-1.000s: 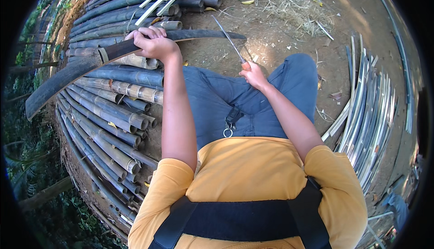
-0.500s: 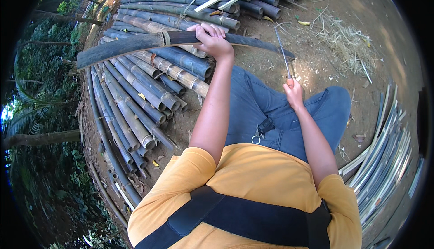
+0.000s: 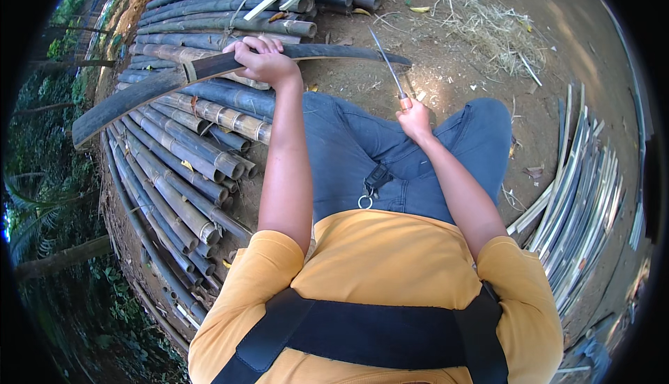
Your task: The person shaves a strip of bamboo with a knife, turning it over to work on both sides while sitting on the ground.
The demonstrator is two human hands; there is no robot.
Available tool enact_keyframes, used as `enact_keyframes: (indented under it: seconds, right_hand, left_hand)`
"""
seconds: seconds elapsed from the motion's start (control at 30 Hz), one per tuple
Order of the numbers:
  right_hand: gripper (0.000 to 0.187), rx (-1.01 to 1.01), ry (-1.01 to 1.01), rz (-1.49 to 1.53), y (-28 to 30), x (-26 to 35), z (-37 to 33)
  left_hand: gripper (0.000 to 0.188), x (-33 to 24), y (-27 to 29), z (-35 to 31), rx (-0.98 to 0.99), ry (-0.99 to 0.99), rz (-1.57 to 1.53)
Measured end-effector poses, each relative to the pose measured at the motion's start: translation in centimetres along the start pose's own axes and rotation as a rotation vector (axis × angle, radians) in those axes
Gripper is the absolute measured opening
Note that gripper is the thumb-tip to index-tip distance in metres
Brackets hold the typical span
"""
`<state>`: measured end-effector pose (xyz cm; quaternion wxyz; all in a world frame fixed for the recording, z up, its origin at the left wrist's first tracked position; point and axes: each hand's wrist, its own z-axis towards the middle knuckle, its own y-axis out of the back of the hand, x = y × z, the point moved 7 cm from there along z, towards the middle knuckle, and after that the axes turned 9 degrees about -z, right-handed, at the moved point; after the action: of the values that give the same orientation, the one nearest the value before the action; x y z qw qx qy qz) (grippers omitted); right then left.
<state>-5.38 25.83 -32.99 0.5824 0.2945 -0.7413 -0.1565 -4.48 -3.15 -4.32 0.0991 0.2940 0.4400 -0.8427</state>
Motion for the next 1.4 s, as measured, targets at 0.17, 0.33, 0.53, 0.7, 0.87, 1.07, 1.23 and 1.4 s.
enact_keyframes:
  seconds: [0.17, 0.33, 0.53, 0.7, 0.87, 1.07, 1.23, 1.4]
  right_hand:
    - [0.015, -0.018, 0.129, 0.081, -1.3, 2.6, -1.4]
    - [0.015, -0.021, -0.233, 0.066, -1.9, -4.7, 1.8]
    - [0.018, 0.121, -0.267, 0.472, -3.0, -1.3, 0.7]
    - [0.015, -0.127, 0.079, 0.222, -2.3, -1.8, 1.6]
    - [0.012, -0.079, -0.324, 0.253, -3.2, -5.9, 2.7]
    - [0.011, -0.09, -0.554, 0.462, -2.4, -6.7, 2.2]
    - [0.011, -0.113, -0.542, 0.534, -1.9, -6.9, 2.3]
    - [0.012, -0.1, -0.52, 0.53, -0.9, -5.4, 1.5]
  left_hand:
    - [0.023, 0.1, 1.4, 1.1, -0.076, 0.003, 0.023]
    - [0.016, 1.1, 0.5, 1.0, -0.116, 0.024, 0.04]
    - [0.037, 0.1, 1.7, 1.7, -0.11, -0.029, 0.11]
    - [0.043, 0.3, -1.0, 1.3, -0.054, 0.037, 0.18]
    - [0.014, 2.1, -3.6, 3.6, 0.159, 0.147, 0.189]
    - [0.033, 4.2, -7.2, 5.0, 0.497, 0.368, 0.319]
    - [0.044, 3.8, -10.3, 3.5, 0.773, 0.251, 0.333]
    - [0.046, 3.4, -9.8, 2.1, 0.689, 0.13, 0.387]
